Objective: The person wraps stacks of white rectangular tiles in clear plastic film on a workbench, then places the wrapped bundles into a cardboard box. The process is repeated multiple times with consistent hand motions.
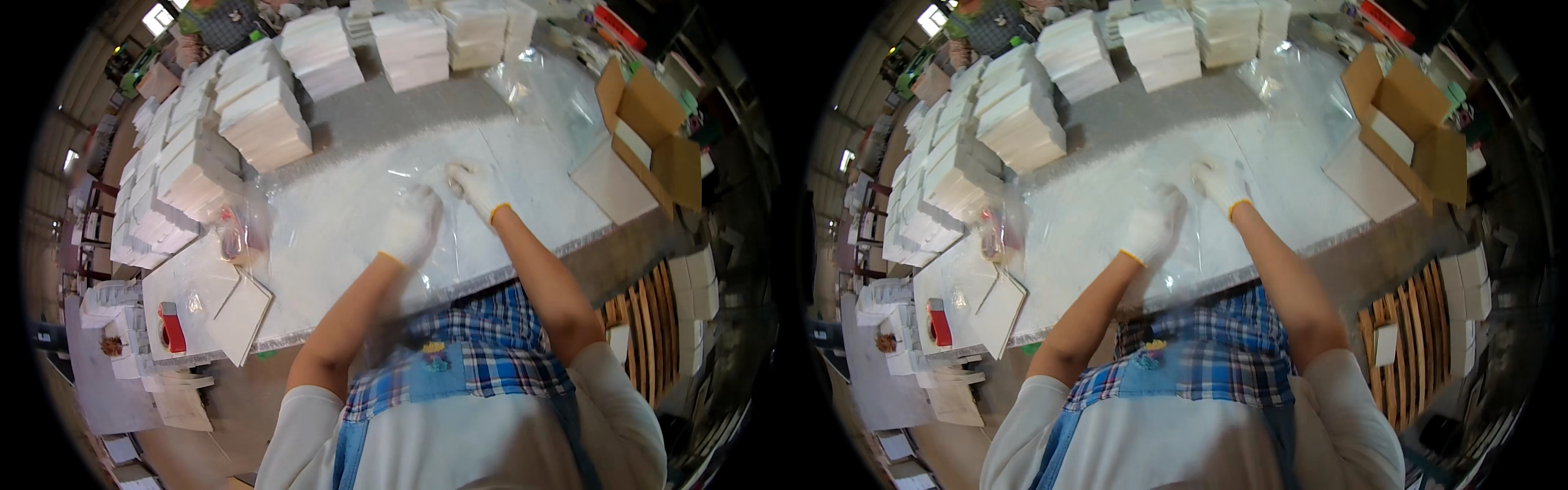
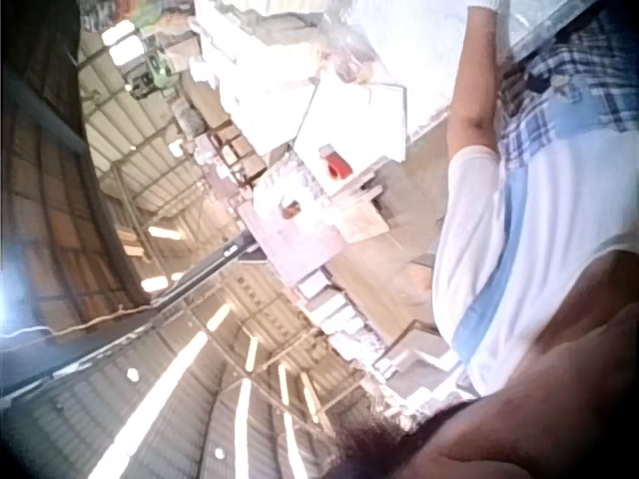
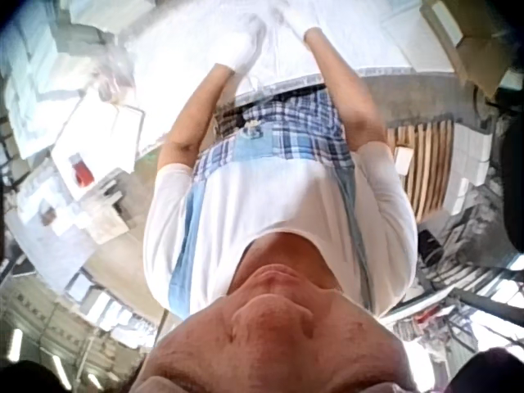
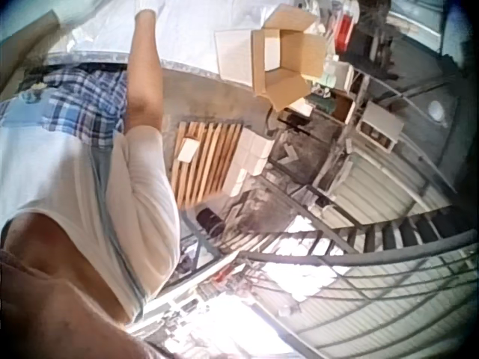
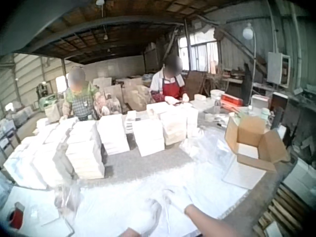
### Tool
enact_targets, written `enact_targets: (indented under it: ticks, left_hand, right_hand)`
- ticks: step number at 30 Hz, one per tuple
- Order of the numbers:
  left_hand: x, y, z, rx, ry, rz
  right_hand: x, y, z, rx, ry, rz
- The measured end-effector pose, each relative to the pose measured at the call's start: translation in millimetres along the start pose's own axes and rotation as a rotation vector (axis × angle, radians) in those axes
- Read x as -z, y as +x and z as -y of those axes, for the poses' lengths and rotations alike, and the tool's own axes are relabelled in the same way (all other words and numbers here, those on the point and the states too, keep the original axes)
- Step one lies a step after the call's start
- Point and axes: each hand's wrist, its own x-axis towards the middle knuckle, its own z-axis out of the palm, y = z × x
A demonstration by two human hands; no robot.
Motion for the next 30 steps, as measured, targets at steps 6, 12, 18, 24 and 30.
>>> enact_targets:
  ticks: [6,12,18,24,30]
  left_hand:
    - [6,-2,-2,-0.005,0.000,0.028]
    - [5,-5,-4,-0.014,-0.051,0.052]
    - [3,-6,9,-0.036,0.056,0.116]
    - [15,-2,-3,0.004,-0.021,0.158]
    - [3,-2,-1,-0.043,0.029,0.082]
  right_hand:
    - [-11,-70,12,-0.105,-0.106,0.025]
    - [-30,-143,-10,-0.064,-0.417,0.015]
    - [-45,-152,23,-0.047,-0.781,-0.033]
    - [-35,-154,-3,0.037,-0.452,-0.185]
    - [-31,-148,-13,-0.137,0.115,-0.208]
